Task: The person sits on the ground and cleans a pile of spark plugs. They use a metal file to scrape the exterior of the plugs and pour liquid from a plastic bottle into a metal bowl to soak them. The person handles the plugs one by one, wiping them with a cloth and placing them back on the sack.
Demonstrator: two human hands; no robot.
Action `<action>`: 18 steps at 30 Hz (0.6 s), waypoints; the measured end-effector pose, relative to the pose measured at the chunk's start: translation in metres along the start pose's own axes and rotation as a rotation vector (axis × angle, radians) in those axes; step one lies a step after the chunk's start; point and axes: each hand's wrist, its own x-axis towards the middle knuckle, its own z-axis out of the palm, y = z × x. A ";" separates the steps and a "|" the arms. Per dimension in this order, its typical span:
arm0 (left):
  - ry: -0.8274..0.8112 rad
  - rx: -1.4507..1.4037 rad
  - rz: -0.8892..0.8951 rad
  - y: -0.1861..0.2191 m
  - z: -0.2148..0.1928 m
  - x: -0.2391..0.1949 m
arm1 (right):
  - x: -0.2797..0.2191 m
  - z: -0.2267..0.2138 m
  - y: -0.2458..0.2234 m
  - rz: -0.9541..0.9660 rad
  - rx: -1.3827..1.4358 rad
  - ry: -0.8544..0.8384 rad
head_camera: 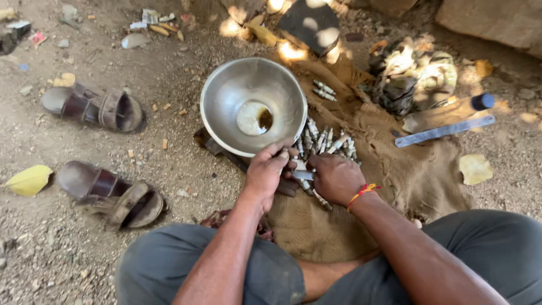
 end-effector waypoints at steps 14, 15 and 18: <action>-0.024 -0.034 0.101 0.003 0.003 0.002 | -0.005 0.049 0.023 -0.126 -0.058 0.242; -0.023 -0.035 0.116 0.003 0.002 0.000 | -0.005 0.048 0.026 -0.114 -0.010 0.232; 0.000 -0.090 0.120 0.005 0.001 0.000 | 0.002 0.036 0.027 0.027 0.073 0.300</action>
